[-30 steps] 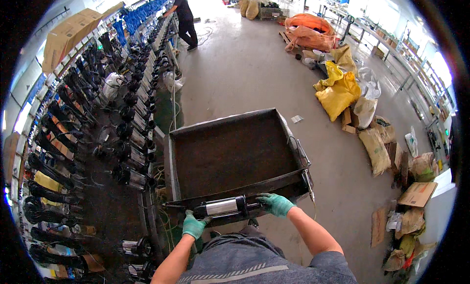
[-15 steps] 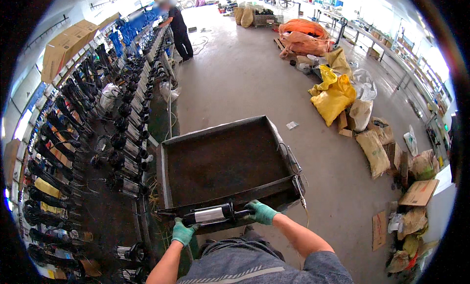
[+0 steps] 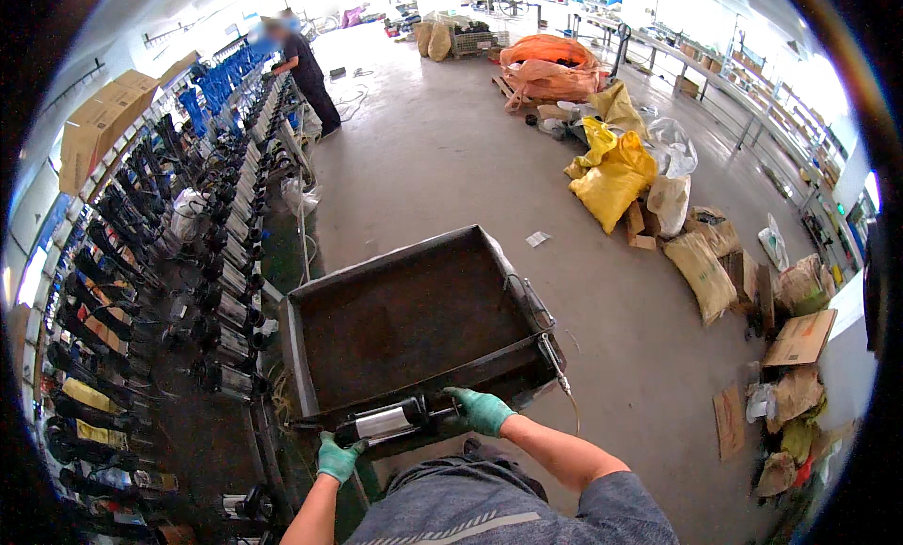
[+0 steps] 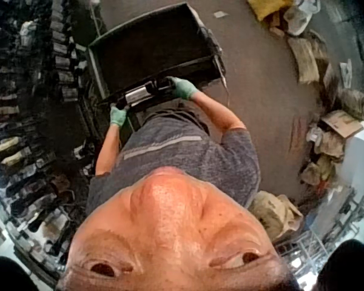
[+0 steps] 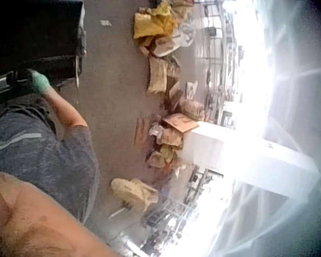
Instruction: The person repeatedly picks up a cylindrical electrical component from a metal tray, connects it to a power source, and places it back. The person performs this cycle multiple times in a warehouse setting.
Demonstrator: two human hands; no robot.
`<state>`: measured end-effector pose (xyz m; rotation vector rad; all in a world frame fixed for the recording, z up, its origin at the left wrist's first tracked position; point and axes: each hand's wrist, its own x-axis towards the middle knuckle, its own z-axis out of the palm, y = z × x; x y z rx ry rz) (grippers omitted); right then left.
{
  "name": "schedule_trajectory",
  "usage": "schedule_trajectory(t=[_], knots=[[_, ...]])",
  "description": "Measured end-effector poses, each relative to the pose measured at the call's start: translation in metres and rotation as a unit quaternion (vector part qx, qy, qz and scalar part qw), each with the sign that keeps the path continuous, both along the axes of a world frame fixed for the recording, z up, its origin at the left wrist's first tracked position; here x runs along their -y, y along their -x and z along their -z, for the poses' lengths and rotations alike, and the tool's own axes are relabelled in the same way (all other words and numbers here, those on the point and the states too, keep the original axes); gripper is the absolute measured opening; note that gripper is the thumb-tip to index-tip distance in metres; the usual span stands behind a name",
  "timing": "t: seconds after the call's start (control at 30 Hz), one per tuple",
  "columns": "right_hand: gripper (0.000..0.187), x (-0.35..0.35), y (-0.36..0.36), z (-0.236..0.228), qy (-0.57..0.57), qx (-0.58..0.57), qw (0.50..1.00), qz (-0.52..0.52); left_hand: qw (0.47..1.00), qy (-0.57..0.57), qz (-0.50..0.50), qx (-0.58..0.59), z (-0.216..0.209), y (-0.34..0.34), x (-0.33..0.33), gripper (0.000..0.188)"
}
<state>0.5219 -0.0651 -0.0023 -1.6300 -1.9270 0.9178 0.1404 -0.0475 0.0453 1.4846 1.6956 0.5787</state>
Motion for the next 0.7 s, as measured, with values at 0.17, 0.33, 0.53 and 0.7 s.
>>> schedule_trajectory(t=[0.17, 0.33, 0.53, 0.7], knots=[[0.068, 0.003, -0.009, -0.035, -0.004, 0.178, 0.977, -0.119, 0.999, -0.003, 0.012, -0.050, 0.003, 0.003, 0.000, 0.069], [0.067, -0.015, -0.008, -0.012, 0.011, 0.141, 0.978, -0.152, 0.998, -0.028, 0.024, -0.043, 0.041, 0.026, -0.005, 0.079], [0.055, -0.034, -0.003, -0.013, 0.153, -0.071, 0.970, -0.173, 0.998, -0.007, 0.001, -0.064, 0.046, 0.036, -0.003, 0.083], [0.046, -0.046, -0.010, 0.013, 0.247, -0.153, 0.946, -0.144, 1.000, -0.014, 0.011, -0.011, 0.010, 0.001, -0.010, 0.074]])
